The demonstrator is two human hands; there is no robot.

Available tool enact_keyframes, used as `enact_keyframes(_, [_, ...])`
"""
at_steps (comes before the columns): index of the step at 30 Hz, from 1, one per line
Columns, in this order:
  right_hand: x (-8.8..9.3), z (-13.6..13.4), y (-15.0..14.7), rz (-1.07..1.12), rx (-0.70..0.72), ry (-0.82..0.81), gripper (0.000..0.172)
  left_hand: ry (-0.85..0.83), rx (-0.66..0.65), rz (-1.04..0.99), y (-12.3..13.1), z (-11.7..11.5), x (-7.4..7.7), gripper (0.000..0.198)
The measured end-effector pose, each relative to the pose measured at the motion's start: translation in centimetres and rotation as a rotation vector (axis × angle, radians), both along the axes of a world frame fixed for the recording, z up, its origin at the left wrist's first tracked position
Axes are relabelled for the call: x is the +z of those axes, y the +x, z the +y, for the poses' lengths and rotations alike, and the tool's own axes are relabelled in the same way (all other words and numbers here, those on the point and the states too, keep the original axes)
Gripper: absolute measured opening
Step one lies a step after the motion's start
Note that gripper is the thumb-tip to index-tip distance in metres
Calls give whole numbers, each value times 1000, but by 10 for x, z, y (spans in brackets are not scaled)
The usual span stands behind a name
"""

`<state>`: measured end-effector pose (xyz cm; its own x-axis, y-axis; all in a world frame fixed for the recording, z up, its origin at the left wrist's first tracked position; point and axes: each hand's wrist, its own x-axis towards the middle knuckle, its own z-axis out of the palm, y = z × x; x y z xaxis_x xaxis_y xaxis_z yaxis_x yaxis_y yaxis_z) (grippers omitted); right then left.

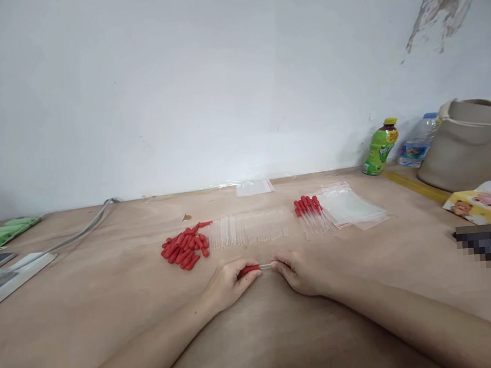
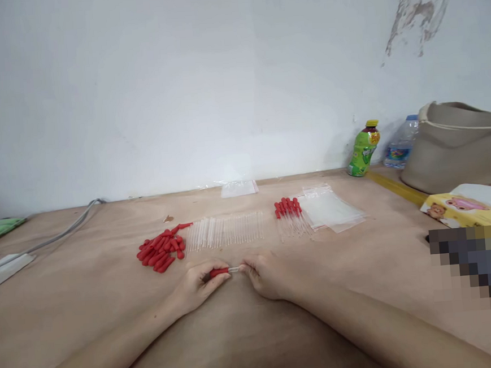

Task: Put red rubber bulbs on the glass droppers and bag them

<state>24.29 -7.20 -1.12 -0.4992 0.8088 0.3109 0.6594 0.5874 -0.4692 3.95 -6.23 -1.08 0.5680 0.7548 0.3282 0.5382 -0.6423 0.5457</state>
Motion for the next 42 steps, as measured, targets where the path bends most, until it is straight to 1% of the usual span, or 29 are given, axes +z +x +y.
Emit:
enact_keyframes(5, [-1, 4, -4, -21, 4, -25, 27, 51, -25, 0, -1, 0, -2, 18])
enact_keyframes(10, [-4, 9, -4, 16, 35, -47, 28, 110, -50, 14, -1, 1, 1, 18])
enact_keyframes(15, [6, 6, -3, -5, 30, -66, 29, 265, -89, -11, -2, 9, 0, 17])
enact_keyframes(17, [11, 3, -2, -18, 20, -62, 25, 322, -67, -24, -4, 11, -1, 16])
enact_keyframes(19, [16, 3, 3, -40, -4, -61, 21, 337, -15, -33, -6, 12, -2, 20])
enact_keyframes(21, [21, 8, 10, -58, -64, -80, 19, 309, 42, -41, -8, 11, -1, 27])
enact_keyframes(22, [24, 13, 16, -64, -117, -94, 20, 283, 60, -41, -9, 10, 0, 30])
enact_keyframes(24, [31, 28, 27, -75, -272, -113, 28, 229, 63, -24, -10, 9, 1, 30])
enact_keyframes(26, [36, 45, 38, -76, -487, -80, 34, 197, 45, 4, -10, 9, 1, 28])
enact_keyframes(29, [36, 66, 46, -191, -660, -58, 36, 192, 31, 24, -9, 11, 1, 24])
enact_keyframes(33, [24, 78, 44, -283, -760, -62, 33, 190, 18, 24, -9, 12, -1, 20])
enact_keyframes(37, [15, 81, 41, -320, -775, -75, 36, 192, 12, 22, -9, 12, -1, 18])
enact_keyframes(42, [13, 83, 42, -346, -777, -96, 36, 197, 12, 33, -8, 12, -1, 16])
